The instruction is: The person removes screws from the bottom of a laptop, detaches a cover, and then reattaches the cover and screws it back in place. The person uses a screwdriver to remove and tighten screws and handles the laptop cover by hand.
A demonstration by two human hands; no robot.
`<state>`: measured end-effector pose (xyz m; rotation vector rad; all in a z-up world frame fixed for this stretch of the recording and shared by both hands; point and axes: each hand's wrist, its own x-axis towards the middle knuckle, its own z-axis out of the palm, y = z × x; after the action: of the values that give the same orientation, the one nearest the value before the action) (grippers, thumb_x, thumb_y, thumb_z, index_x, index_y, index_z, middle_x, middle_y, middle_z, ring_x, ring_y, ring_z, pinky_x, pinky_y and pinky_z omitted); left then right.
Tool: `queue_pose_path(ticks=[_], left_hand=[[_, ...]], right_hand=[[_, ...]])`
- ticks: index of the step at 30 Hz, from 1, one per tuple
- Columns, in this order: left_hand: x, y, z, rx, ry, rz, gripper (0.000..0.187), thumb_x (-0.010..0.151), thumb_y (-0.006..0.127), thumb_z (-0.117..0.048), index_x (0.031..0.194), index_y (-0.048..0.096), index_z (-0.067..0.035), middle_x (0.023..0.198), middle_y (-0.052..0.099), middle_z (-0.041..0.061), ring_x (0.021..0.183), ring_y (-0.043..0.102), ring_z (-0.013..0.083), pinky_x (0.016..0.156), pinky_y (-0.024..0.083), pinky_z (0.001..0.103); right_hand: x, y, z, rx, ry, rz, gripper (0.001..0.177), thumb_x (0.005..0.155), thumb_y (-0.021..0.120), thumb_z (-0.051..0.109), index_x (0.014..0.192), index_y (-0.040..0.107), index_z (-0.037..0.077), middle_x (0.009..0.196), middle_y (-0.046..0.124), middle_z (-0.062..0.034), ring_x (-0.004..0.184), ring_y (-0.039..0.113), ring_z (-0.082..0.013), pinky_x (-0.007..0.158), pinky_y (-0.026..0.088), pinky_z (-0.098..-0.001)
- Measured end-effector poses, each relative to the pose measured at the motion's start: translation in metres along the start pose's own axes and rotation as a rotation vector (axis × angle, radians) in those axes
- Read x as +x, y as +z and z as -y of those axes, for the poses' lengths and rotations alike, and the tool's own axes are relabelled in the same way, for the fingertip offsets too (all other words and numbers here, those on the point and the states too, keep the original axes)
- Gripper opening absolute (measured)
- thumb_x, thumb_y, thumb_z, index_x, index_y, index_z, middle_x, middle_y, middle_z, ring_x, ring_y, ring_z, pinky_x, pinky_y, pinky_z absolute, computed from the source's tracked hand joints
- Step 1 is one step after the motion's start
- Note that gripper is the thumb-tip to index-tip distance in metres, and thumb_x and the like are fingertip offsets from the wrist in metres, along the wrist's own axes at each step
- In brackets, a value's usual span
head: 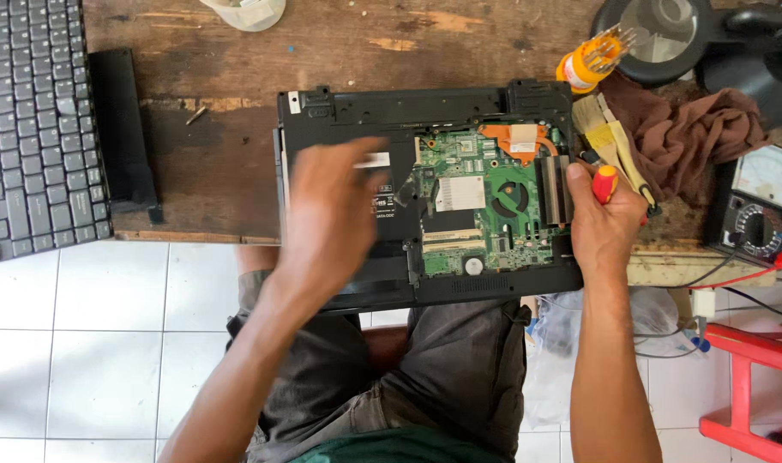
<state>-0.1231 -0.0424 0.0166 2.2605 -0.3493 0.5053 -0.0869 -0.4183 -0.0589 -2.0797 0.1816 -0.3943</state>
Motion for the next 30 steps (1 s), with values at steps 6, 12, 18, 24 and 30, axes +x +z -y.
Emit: queue_pose_path(ticks=[6, 12, 18, 24, 30], left_hand=[[0.035, 0.083, -0.011, 0.109, 0.234, 0.194, 0.054, 0.098, 0.066, 0.009, 0.150, 0.064, -0.007, 0.111, 0.080, 0.010, 0.104, 0.062, 0.0294, 0.088, 0.043, 0.041], [0.033, 0.078, -0.010, 0.052, 0.211, 0.317, 0.046, 0.104, 0.062, 0.004, 0.149, 0.064, -0.005, 0.102, 0.079, 0.011, 0.105, 0.060, 0.0294, 0.095, 0.039, 0.043], [0.025, 0.068, -0.027, 0.046, 0.193, 0.321, 0.046, 0.105, 0.070, -0.004, 0.151, 0.063, -0.005, 0.137, 0.077, 0.016, 0.117, 0.058, 0.0295, 0.106, 0.036, 0.045], [0.033, 0.080, -0.049, 0.222, 0.225, 0.423, 0.047, 0.107, 0.073, -0.019, 0.152, 0.067, -0.007, 0.151, 0.071, 0.019, 0.144, 0.053, 0.0324, 0.122, 0.028, 0.057], [0.028, 0.097, -0.056, 0.367, 0.270, 0.452, 0.055, 0.111, 0.071, -0.033, 0.157, 0.060, -0.005, 0.155, 0.067, 0.022, 0.149, 0.048, 0.0365, 0.124, 0.025, 0.063]], right_hand=[[0.008, -0.002, -0.053, 0.020, -0.183, 0.012, 0.008, 0.115, 0.081, 0.004, 0.114, 0.085, -0.003, 0.098, 0.076, -0.0193, 0.105, 0.068, -0.0201, 0.094, 0.054, -0.0435], [0.006, 0.001, -0.027, 0.046, -0.192, -0.007, 0.012, 0.113, 0.084, 0.007, 0.116, 0.085, -0.004, 0.099, 0.076, -0.0219, 0.101, 0.069, -0.0221, 0.093, 0.053, -0.0422], [0.004, 0.000, -0.013, 0.035, -0.207, -0.012, 0.013, 0.113, 0.084, 0.009, 0.116, 0.085, -0.004, 0.100, 0.076, -0.0206, 0.102, 0.071, -0.0218, 0.094, 0.054, -0.0413], [0.001, 0.000, 0.001, 0.007, -0.218, 0.000, 0.016, 0.116, 0.083, 0.012, 0.117, 0.085, -0.004, 0.098, 0.073, -0.0215, 0.105, 0.070, -0.0240, 0.090, 0.052, -0.0413], [0.001, 0.000, -0.002, -0.003, -0.219, -0.005, 0.022, 0.116, 0.083, 0.016, 0.117, 0.084, -0.007, 0.096, 0.073, -0.0231, 0.100, 0.071, -0.0267, 0.088, 0.052, -0.0435]])
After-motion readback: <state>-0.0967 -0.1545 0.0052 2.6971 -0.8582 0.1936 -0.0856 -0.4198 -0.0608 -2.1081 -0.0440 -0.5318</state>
